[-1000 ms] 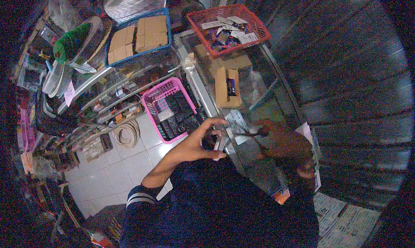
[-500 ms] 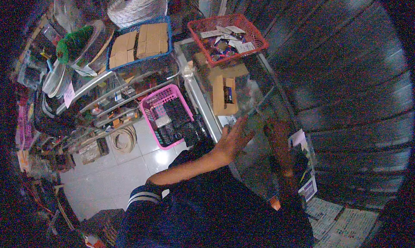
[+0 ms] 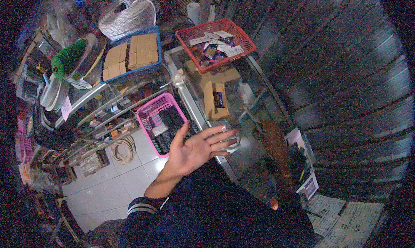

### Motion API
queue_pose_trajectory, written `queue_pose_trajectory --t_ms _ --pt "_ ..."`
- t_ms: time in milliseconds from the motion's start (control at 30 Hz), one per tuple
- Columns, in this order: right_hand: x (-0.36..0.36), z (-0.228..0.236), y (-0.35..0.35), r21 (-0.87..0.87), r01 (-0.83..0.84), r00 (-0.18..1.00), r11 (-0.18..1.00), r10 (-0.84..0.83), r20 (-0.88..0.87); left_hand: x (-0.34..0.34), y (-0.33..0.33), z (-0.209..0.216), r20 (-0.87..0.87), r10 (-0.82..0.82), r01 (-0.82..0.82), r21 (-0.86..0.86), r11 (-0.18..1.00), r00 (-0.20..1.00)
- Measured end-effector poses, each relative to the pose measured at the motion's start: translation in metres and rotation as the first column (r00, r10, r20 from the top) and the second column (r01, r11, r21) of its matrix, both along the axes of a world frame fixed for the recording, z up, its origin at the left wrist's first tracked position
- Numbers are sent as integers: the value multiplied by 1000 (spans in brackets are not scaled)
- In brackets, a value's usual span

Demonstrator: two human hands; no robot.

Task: The person assembles a cardboard box by folding its flaps and applying tape to the seams with a tape dispenser and scissors.

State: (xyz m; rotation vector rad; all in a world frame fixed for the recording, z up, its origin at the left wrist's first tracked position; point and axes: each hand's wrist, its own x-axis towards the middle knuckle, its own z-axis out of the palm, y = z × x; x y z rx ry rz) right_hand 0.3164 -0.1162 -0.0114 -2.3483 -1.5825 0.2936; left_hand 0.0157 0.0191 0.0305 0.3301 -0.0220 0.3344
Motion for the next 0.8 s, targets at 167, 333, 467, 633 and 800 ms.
queue_pose_trajectory --t_ms 167,333,467,633,800 --pt "-65 106 29 306 -244 969 920 240 52 -3 -6 6 -11 -12 12 -3 1000 1000" --pt "-80 116 37 375 -624 781 685 527 336 -3 -9 -2 115 -56 56 0 998 992" --pt "-80 112 39 444 -668 744 597 526 412 -5 -12 5 64 -63 65 -24 998 996" --pt "-82 110 46 459 -689 724 561 548 418 -8 -13 0 132 -88 96 -62 993 987" --pt "-83 106 43 468 -642 767 608 513 385 -9 -13 -6 80 -80 80 -1 997 994"
